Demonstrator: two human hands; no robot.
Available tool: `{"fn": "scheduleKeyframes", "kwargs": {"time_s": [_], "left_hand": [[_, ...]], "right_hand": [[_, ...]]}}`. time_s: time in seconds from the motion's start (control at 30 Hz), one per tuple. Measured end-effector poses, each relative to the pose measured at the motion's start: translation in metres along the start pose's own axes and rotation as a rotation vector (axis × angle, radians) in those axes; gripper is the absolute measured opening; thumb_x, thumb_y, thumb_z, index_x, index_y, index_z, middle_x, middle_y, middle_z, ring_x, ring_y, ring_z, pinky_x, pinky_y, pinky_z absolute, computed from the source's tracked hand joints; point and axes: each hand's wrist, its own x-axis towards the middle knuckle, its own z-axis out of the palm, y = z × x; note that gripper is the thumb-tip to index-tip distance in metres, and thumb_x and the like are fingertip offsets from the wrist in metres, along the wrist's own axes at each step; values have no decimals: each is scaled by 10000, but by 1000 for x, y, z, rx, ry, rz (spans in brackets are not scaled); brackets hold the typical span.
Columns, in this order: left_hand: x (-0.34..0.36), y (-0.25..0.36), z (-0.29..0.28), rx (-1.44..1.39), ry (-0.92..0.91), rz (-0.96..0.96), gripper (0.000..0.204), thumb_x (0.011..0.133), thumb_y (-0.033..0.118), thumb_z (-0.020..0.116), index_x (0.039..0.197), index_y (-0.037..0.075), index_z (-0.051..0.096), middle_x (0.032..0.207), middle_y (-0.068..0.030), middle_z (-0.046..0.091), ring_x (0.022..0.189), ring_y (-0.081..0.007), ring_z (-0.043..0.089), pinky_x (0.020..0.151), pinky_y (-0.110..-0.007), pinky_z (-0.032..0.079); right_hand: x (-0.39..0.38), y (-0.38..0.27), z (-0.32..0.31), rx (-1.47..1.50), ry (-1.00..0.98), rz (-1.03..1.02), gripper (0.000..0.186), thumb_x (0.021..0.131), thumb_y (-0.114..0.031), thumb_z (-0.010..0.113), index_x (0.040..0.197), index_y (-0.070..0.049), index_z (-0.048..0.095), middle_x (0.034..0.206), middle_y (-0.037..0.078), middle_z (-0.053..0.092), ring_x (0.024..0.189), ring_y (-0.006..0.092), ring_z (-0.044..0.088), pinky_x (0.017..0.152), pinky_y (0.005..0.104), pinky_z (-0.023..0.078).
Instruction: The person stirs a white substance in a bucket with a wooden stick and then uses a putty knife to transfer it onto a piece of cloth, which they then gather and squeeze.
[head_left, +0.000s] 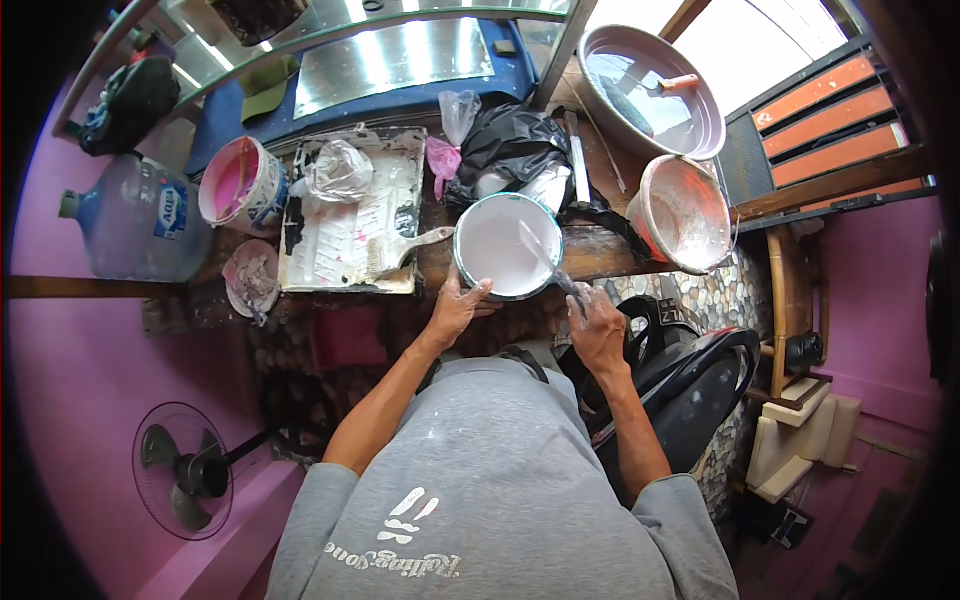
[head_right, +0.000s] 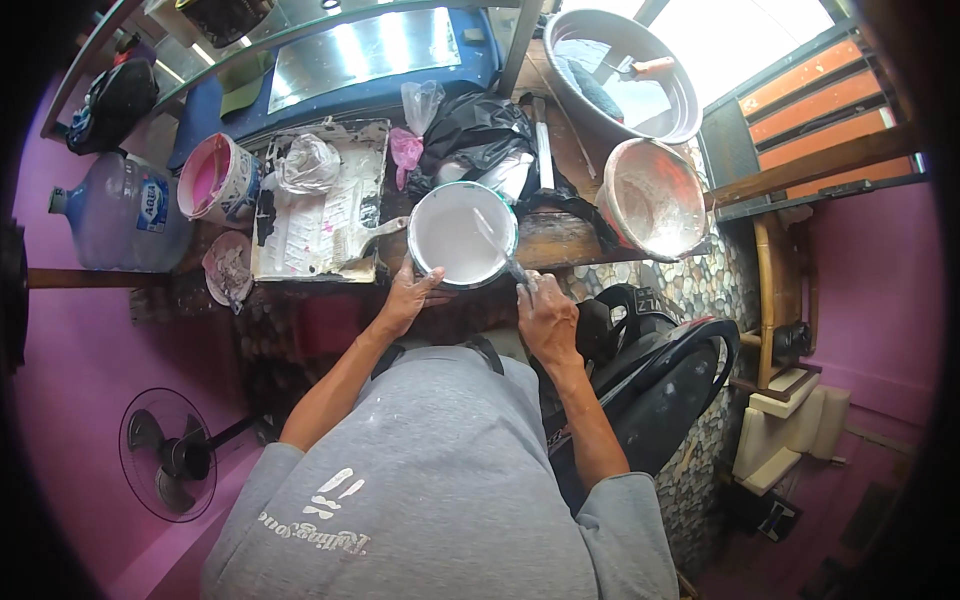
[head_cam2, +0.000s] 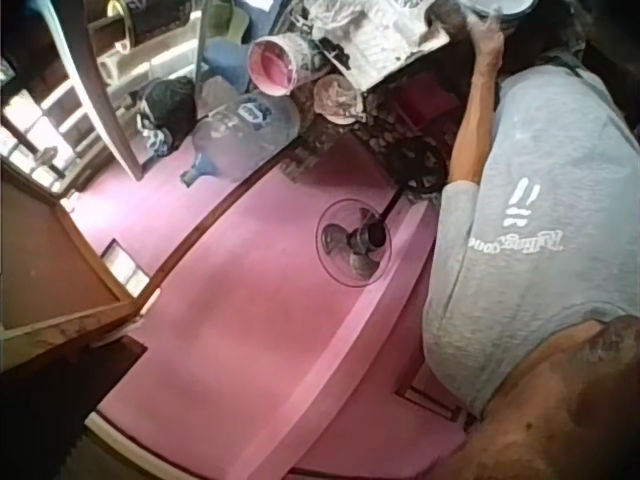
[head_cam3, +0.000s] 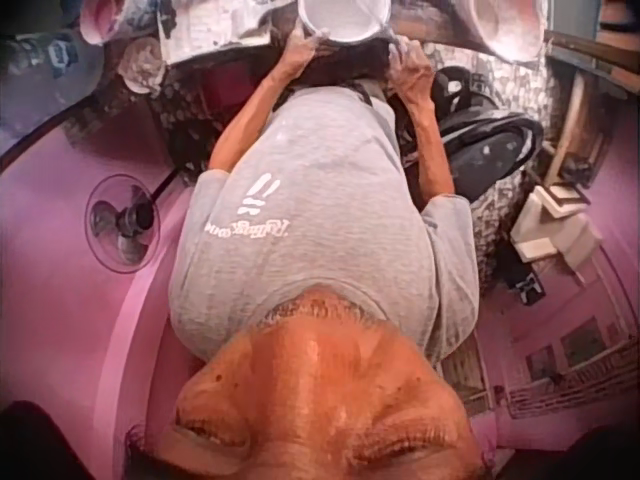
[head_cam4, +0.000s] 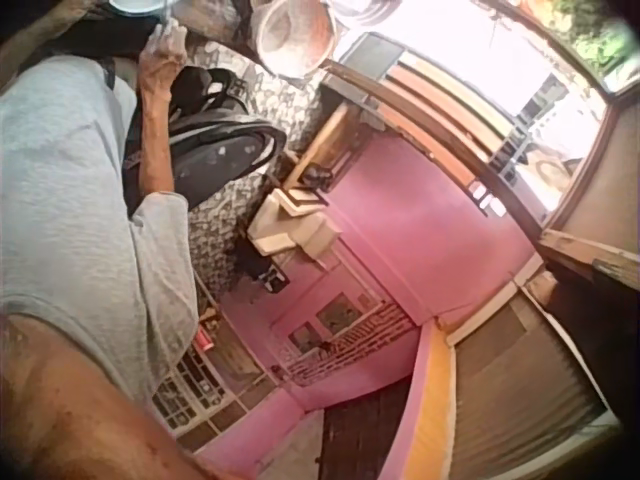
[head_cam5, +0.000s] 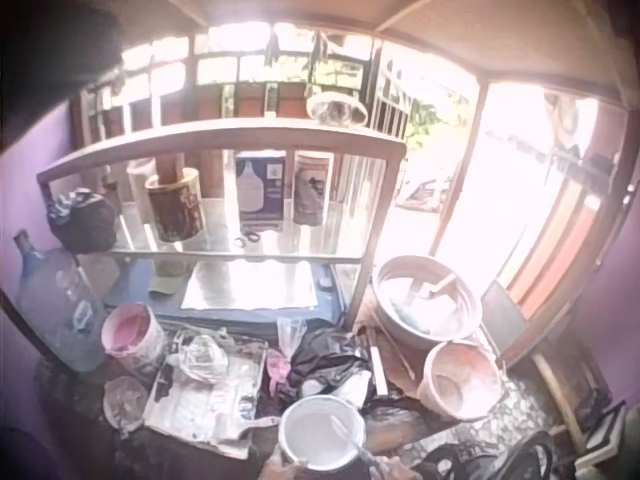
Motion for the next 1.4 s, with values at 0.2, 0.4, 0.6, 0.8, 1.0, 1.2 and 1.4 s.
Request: {"fn": "scheduleKeyframes", "kwargs": {"time_s": [0.2, 0.4, 0.6, 0.8, 1.0, 1.2, 1.4], "left_hand": [[-1, 0, 0, -26, 5, 16, 701, 893, 244, 623, 1415, 126, 172, 1147, -180, 556, 854, -281, 661, 752, -394, 565], [2, 1, -4, -2, -14, 8, 744, 875, 255, 646, 1425, 133, 161, 1137, -187, 557, 813, -282, 668, 722, -383, 571], [4, 2, -5, 120, 20, 121, 751, 843, 241, 688, 1411, 85, 222, 1130, -164, 560, 862, -239, 644, 672, -346, 584], [8, -5, -8, 222, 58, 261, 736, 831, 198, 700, 1394, 39, 253, 1136, -150, 558, 895, -190, 619, 656, -307, 584], [12, -5, -18, 117, -15, 226, 762, 847, 164, 680, 1416, 34, 191, 1091, -151, 592, 863, -159, 625, 673, -295, 571], [9, -2, -16, 106, -24, 198, 795, 848, 159, 680, 1425, 16, 151, 986, -138, 637, 801, -150, 633, 681, -289, 557], [9, -4, -19, 124, -40, 203, 788, 841, 198, 695, 1420, 33, 187, 1155, -142, 568, 909, -166, 628, 726, -302, 564]], "right_hand": [[-10, 1, 3, -39, -27, 61, 203, 848, -97, 579, 1024, 3, 596, 857, 162, 590, 744, 334, 611, 639, 394, 491], [-15, 8, 11, 49, 12, 56, 217, 855, -105, 565, 1052, -14, 564, 923, 167, 605, 788, 349, 616, 678, 430, 485], [-14, 7, 5, 182, -113, 237, 258, 867, -114, 550, 1107, -18, 556, 960, 177, 606, 883, 348, 611, 739, 420, 478], [-15, 14, -2, 65, -50, 146, 355, 851, -84, 572, 1204, -53, 579, 932, 149, 608, 808, 320, 593, 723, 400, 473], [-22, 30, -3, -175, 55, 48, 385, 806, -88, 613, 1184, -156, 621, 849, 98, 550, 778, 286, 549, 649, 385, 448], [-31, 39, -2, -235, 139, -49, 393, 770, -61, 632, 1149, -162, 647, 834, 104, 548, 764, 284, 556, 634, 384, 449], [-35, 28, -7, -302, 89, -27, 420, 728, -15, 633, 1126, -147, 656, 809, 105, 535, 726, 277, 550, 613, 380, 448]]}}
